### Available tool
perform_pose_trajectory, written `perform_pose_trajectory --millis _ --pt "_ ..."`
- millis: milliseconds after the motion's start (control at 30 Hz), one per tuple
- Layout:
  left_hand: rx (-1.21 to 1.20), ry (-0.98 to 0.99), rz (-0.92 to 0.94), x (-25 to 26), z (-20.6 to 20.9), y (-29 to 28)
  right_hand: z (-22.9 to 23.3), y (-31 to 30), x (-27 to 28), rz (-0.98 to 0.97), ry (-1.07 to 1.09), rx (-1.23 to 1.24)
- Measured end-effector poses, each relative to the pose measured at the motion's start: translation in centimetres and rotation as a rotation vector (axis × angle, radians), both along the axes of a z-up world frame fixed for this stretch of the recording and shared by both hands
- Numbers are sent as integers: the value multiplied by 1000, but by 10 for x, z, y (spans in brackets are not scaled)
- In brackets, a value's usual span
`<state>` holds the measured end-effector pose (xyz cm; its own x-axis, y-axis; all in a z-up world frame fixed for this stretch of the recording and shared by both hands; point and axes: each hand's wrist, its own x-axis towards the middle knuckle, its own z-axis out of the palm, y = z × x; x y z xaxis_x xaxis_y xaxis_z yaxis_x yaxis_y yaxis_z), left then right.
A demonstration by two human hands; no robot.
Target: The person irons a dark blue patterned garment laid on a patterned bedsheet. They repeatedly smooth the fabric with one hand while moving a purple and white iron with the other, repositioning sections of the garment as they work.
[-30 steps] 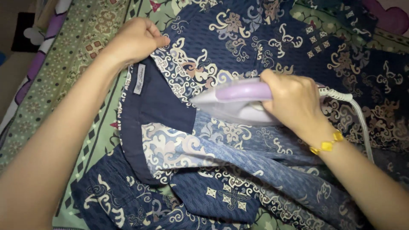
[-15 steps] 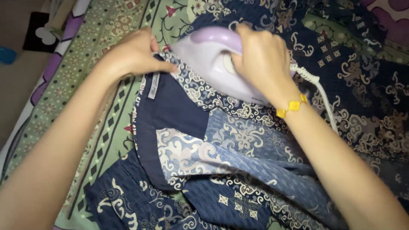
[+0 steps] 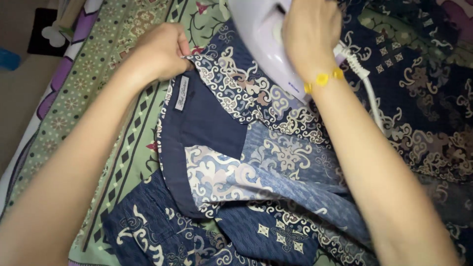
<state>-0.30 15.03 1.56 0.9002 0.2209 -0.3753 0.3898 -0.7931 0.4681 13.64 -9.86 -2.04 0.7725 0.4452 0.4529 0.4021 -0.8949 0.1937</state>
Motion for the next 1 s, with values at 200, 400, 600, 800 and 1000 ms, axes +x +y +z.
perform_pose_trajectory --millis 200,400,600,800,1000 --pt "29 -74 -67 6 -20 12 28 -1 -7 -34 321 95" --pt "45 -37 -73 9 -17 14 62 -9 -79 119 527 -5" --pt "73 -69 -74 13 -21 14 36 2 -68 45 236 42" --pt "67 -54 -55 13 -18 13 68 9 -82 -64 524 103" --pt "104 7 -35 13 -9 7 69 -33 -142 55 560 82"
